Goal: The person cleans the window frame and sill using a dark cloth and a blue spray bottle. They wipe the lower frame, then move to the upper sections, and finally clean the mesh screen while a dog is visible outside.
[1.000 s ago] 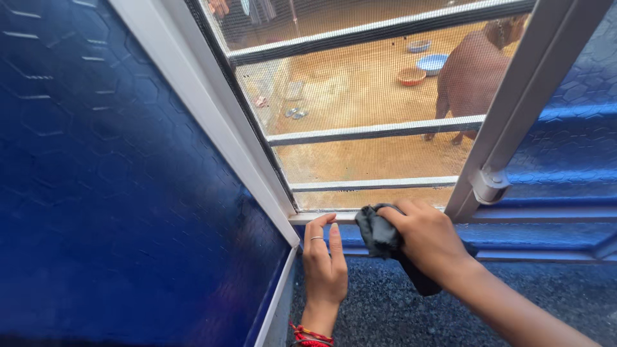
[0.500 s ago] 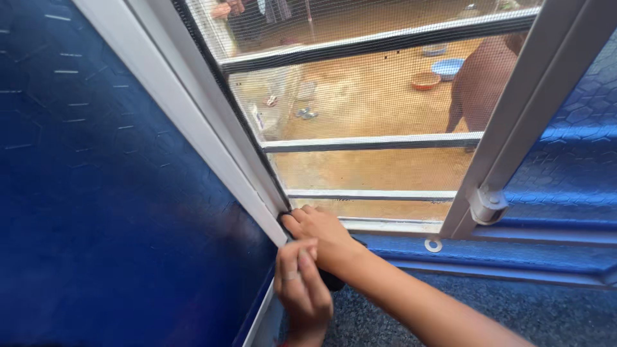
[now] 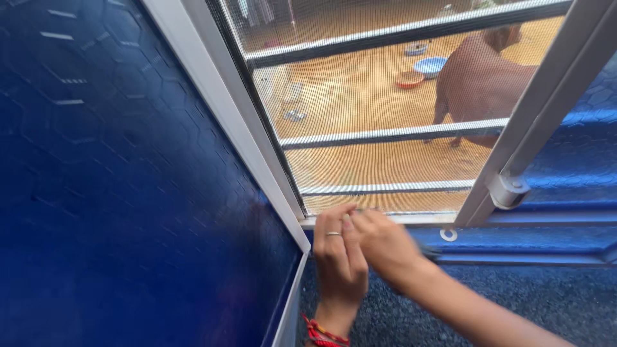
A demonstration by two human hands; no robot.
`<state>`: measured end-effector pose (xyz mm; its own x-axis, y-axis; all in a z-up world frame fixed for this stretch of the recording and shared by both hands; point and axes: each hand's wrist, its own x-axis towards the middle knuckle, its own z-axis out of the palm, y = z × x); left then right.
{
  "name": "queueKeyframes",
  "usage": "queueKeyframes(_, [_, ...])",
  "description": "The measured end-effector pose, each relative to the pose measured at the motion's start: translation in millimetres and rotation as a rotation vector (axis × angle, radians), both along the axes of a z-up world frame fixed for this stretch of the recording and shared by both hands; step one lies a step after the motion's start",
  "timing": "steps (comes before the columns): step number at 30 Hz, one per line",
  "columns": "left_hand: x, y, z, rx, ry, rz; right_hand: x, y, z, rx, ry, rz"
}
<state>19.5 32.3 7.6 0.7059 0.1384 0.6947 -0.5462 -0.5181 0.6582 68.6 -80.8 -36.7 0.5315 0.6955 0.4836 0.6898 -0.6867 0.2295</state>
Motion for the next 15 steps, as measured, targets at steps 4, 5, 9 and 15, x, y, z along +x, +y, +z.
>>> queueKeyframes(4, [5.8,4.4,17.5,-0.048,0.049,-0.049,18.4,67.2,-12.3,-0.152,-0.214,-0.069])
queueKeyframes(5, [10.0,6.2,20.7,-0.071,0.084,-0.057,20.8,70.9,-17.2,-0.021,-0.214,-0.023])
queueKeyframes(9, [25.2,8.5,22.7,-0.07,0.08,-0.078,30.0,51.0,-34.3,0.442,0.253,0.134])
queueKeyframes(15, [35.5,21.5,0.9,-0.034,0.169,-0.057,-16.9,-31.9,12.3,0.123,0.207,-0.503])
